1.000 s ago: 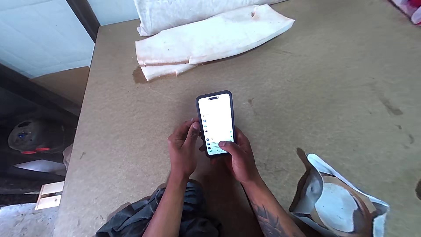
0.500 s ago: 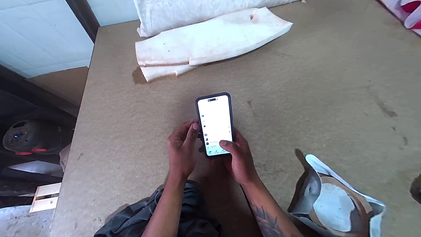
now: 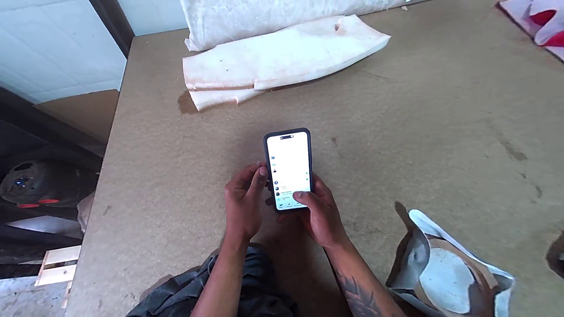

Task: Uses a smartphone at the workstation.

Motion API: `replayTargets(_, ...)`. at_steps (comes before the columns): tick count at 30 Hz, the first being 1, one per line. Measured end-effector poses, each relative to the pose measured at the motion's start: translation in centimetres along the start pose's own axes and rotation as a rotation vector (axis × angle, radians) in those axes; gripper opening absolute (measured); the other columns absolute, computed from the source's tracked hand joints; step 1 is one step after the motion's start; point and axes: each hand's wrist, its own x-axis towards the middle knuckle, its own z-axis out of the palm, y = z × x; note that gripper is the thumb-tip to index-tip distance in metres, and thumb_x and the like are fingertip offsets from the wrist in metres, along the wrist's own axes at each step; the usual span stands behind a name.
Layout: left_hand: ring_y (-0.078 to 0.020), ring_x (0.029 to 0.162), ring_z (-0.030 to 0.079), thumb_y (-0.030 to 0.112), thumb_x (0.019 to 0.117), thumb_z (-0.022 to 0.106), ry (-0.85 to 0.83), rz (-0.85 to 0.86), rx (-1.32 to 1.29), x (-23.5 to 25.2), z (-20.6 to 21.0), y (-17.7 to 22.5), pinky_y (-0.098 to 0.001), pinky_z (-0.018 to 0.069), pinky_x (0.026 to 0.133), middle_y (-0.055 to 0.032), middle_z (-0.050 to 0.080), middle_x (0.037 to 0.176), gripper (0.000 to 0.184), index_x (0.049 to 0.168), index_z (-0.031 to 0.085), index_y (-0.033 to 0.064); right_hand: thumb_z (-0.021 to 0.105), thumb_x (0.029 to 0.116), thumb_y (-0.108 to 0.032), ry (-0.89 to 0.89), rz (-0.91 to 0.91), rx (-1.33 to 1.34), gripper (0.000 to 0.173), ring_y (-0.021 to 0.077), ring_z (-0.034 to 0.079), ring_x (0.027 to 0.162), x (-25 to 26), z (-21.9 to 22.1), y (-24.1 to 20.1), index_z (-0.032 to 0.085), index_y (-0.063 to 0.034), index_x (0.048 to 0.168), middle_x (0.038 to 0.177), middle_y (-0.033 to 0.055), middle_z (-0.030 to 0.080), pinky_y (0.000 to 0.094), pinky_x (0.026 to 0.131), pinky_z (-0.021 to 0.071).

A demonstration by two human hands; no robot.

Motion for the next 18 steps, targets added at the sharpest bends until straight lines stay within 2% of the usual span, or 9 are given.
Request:
replayTargets(4, -0.0246, 0.089, 0.073, 0.025, 0.1058, 0.059, -0.007, -0.003, 0.016, 0.07, -0.10, -0.10, -0.0403, 0.0635, 0.083, -0.0124, 0.074, 0.102, 0.026, 0.118, 0.072, 0.0053, 0.042, 0.1084, -0.024, 0.031, 0.005, -0.024, 0.036, 0.0404, 0.074, 0.087, 0.14, 0.04, 0.09, 0.051, -0.0118, 0.142, 0.116, 0.0260, 0.067, 0.0526, 0.060, 0.0647)
replayTargets(7, -0.0243, 0.090, 0.073, 0.025, 0.1057, 0.059, -0.005, -0.014, 0.022, 0.10, -0.06, 0.02, -0.0403, 0.0636, 0.084, -0.0120, 0.074, 0.102, 0.026, 0.118, 0.072, 0.0058, 0.045, 0.1093, -0.033, 0.037, -0.006, -0.036, 0.038, 0.0386, 0.074, 0.087, 0.15, 0.02, 0.06, 0.052, -0.0122, 0.141, 0.115, 0.0246, 0.067, 0.0514, 0.060, 0.0651)
replayTargets(13, -0.0230, 0.091, 0.073, 0.023, 0.1057, 0.059, -0.014, -0.037, 0.038, 0.12, -0.10, 0.04, -0.0394, 0.0632, 0.085, -0.0108, 0.074, 0.104, 0.025, 0.120, 0.072, 0.0067, 0.053, 0.0982, -0.007, 0.028, -0.005, -0.041, 0.043, 0.0386, 0.074, 0.086, 0.09, -0.21, 0.10, 0.051, -0.0117, 0.141, 0.114, 0.0262, 0.067, 0.0510, 0.062, 0.0649)
replayTargets(18, -0.0231, 0.091, 0.073, 0.023, 0.1059, 0.058, -0.020, -0.021, 0.042, 0.09, -0.09, -0.02, -0.0394, 0.0634, 0.085, -0.0108, 0.074, 0.104, 0.025, 0.120, 0.071, 0.0065, 0.048, 0.1045, -0.014, 0.048, -0.019, -0.046, 0.036, 0.0380, 0.074, 0.087, 0.17, -0.08, 0.14, 0.052, -0.0102, 0.140, 0.115, 0.0252, 0.067, 0.0507, 0.061, 0.0651)
